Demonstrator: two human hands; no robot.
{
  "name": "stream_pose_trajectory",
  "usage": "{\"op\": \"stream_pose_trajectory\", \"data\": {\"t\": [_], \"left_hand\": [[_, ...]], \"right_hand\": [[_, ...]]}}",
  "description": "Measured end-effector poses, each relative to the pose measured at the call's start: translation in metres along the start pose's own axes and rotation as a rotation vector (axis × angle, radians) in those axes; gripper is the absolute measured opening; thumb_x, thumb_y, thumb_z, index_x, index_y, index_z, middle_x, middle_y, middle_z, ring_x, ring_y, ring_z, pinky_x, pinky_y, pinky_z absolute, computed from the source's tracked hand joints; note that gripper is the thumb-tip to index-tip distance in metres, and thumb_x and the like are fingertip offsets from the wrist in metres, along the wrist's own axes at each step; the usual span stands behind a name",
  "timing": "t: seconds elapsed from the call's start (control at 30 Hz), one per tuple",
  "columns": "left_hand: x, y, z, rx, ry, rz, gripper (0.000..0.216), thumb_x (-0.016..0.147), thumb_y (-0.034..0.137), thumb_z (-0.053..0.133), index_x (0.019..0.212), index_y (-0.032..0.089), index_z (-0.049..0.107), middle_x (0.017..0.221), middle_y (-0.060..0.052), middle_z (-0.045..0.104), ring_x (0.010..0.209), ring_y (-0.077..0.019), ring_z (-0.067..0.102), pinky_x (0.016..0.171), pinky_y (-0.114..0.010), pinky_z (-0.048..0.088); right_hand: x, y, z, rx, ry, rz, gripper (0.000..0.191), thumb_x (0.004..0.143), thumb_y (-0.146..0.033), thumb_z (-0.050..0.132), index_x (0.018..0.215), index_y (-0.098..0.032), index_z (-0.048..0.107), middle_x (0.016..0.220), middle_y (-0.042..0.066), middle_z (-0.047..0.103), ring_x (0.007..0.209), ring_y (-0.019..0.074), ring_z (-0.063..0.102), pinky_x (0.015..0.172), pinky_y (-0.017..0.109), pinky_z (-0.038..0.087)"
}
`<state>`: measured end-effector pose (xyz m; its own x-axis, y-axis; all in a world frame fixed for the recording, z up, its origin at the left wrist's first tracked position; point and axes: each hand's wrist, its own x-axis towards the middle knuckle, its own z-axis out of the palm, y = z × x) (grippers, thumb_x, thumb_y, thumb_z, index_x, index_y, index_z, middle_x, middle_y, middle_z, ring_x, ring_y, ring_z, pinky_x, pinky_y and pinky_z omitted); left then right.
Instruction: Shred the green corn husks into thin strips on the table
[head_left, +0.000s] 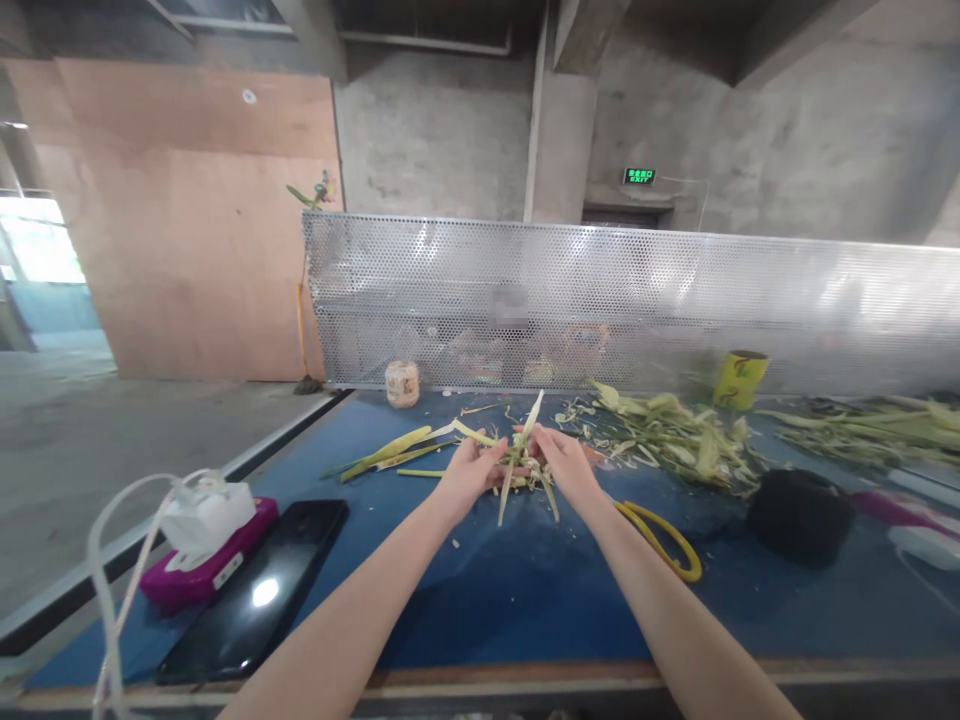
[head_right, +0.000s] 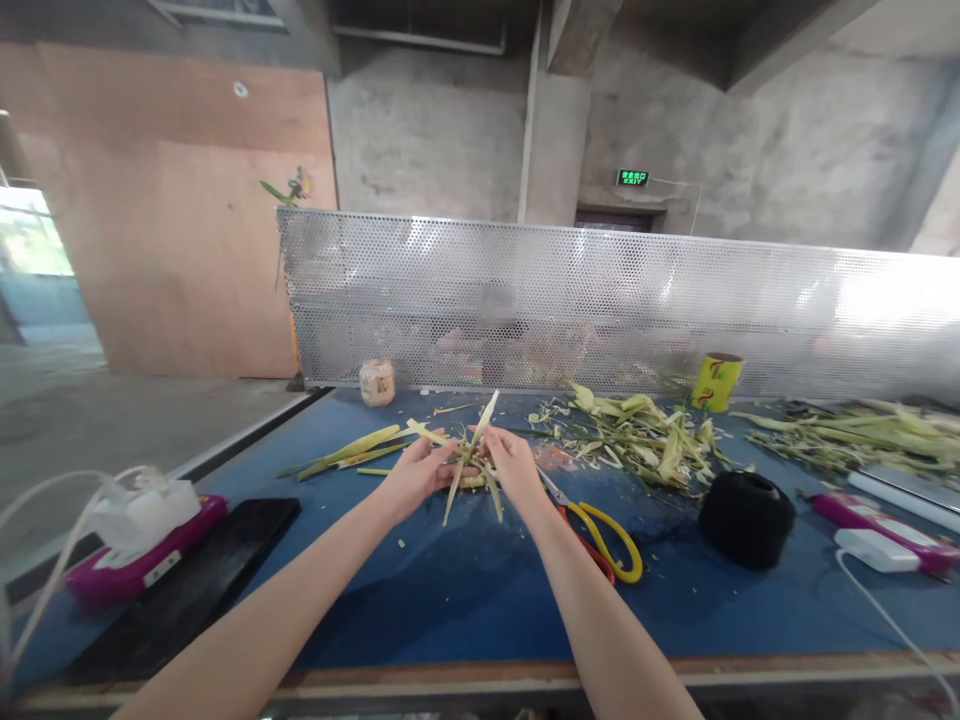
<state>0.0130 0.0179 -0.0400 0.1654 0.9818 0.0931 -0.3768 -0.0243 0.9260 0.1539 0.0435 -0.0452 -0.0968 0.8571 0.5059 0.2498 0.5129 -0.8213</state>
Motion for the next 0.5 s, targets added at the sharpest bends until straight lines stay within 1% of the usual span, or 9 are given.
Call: {"op": "stream_pose_trajectory", "data": {"t": [0.07, 0.1, 0.17, 0.2, 0.27, 0.33, 0.43, 0.5], "left_hand": [[0.002, 0.001, -0.002, -0.035, 0.029, 0.013, 0.032, 0.068, 0.029, 0.061, 0.086, 0.017, 0.037, 0.079, -0.006, 0.064, 0.061, -0.018, 0.064, 0.058, -0.03, 0.049], [0.003, 0.002, -0.002, -0.046, 0.047, 0.021, 0.028, 0.069, 0.029, 0.06, 0.08, 0.017, 0.037, 0.079, -0.006, 0.064, 0.062, -0.0181, 0.064, 0.058, -0.029, 0.048], [0.003, 0.004, -0.003, -0.072, 0.077, 0.033, 0.023, 0.07, 0.027, 0.058, 0.074, 0.016, 0.038, 0.076, -0.006, 0.063, 0.062, -0.0181, 0.064, 0.057, -0.028, 0.048], [0.003, 0.005, -0.004, -0.085, 0.085, 0.037, 0.022, 0.07, 0.025, 0.058, 0.073, 0.016, 0.038, 0.074, -0.005, 0.063, 0.062, -0.0179, 0.064, 0.057, -0.028, 0.048], [0.002, 0.006, -0.004, -0.11, 0.09, 0.041, 0.02, 0.07, 0.022, 0.058, 0.072, 0.016, 0.04, 0.07, -0.003, 0.062, 0.061, -0.0173, 0.064, 0.056, -0.027, 0.047], [0.002, 0.006, -0.004, -0.129, 0.091, 0.051, 0.019, 0.069, 0.02, 0.059, 0.07, 0.015, 0.041, 0.067, -0.002, 0.062, 0.059, -0.0159, 0.063, 0.057, -0.026, 0.047], [0.002, 0.005, -0.005, -0.132, 0.085, 0.081, 0.022, 0.064, 0.02, 0.063, 0.07, 0.014, 0.043, 0.068, -0.003, 0.062, 0.056, -0.0133, 0.062, 0.057, -0.025, 0.046], [0.002, 0.003, -0.005, -0.114, 0.066, 0.116, 0.026, 0.06, 0.02, 0.066, 0.072, 0.014, 0.044, 0.067, -0.003, 0.063, 0.057, -0.0125, 0.061, 0.057, -0.025, 0.046]], "right_hand": [[0.0, 0.001, -0.002, -0.042, 0.071, -0.026, 0.043, 0.08, -0.044, 0.032, 0.078, -0.015, 0.064, 0.057, 0.001, 0.048, 0.052, 0.0122, 0.044, 0.051, 0.024, 0.036], [-0.001, 0.0, -0.003, -0.078, 0.106, -0.065, 0.04, 0.08, -0.041, 0.033, 0.08, -0.015, 0.063, 0.061, 0.002, 0.049, 0.055, 0.013, 0.045, 0.054, 0.024, 0.037], [-0.004, -0.002, -0.004, -0.164, 0.144, -0.195, 0.029, 0.079, -0.034, 0.039, 0.087, -0.017, 0.061, 0.068, 0.003, 0.051, 0.062, 0.0143, 0.047, 0.06, 0.026, 0.039], [-0.006, -0.004, -0.004, -0.207, 0.14, -0.274, 0.024, 0.078, -0.029, 0.042, 0.09, -0.018, 0.059, 0.071, 0.003, 0.051, 0.064, 0.0146, 0.048, 0.063, 0.027, 0.04], [-0.01, -0.009, -0.004, -0.287, 0.081, -0.424, 0.02, 0.076, -0.02, 0.044, 0.091, -0.019, 0.057, 0.077, 0.005, 0.051, 0.069, 0.0154, 0.048, 0.068, 0.028, 0.04], [-0.013, -0.012, -0.003, -0.367, -0.006, -0.527, 0.02, 0.074, -0.014, 0.044, 0.088, -0.021, 0.057, 0.082, 0.006, 0.05, 0.078, 0.0167, 0.048, 0.073, 0.03, 0.04], [-0.015, -0.012, -0.001, -0.51, -0.102, -0.595, 0.019, 0.074, -0.014, 0.047, 0.087, -0.023, 0.058, 0.086, 0.006, 0.049, 0.084, 0.0177, 0.047, 0.078, 0.033, 0.037], [-0.015, -0.011, 0.001, -0.585, -0.118, -0.605, 0.017, 0.074, -0.016, 0.049, 0.087, -0.024, 0.058, 0.088, 0.005, 0.049, 0.084, 0.0176, 0.047, 0.078, 0.034, 0.036]]}}
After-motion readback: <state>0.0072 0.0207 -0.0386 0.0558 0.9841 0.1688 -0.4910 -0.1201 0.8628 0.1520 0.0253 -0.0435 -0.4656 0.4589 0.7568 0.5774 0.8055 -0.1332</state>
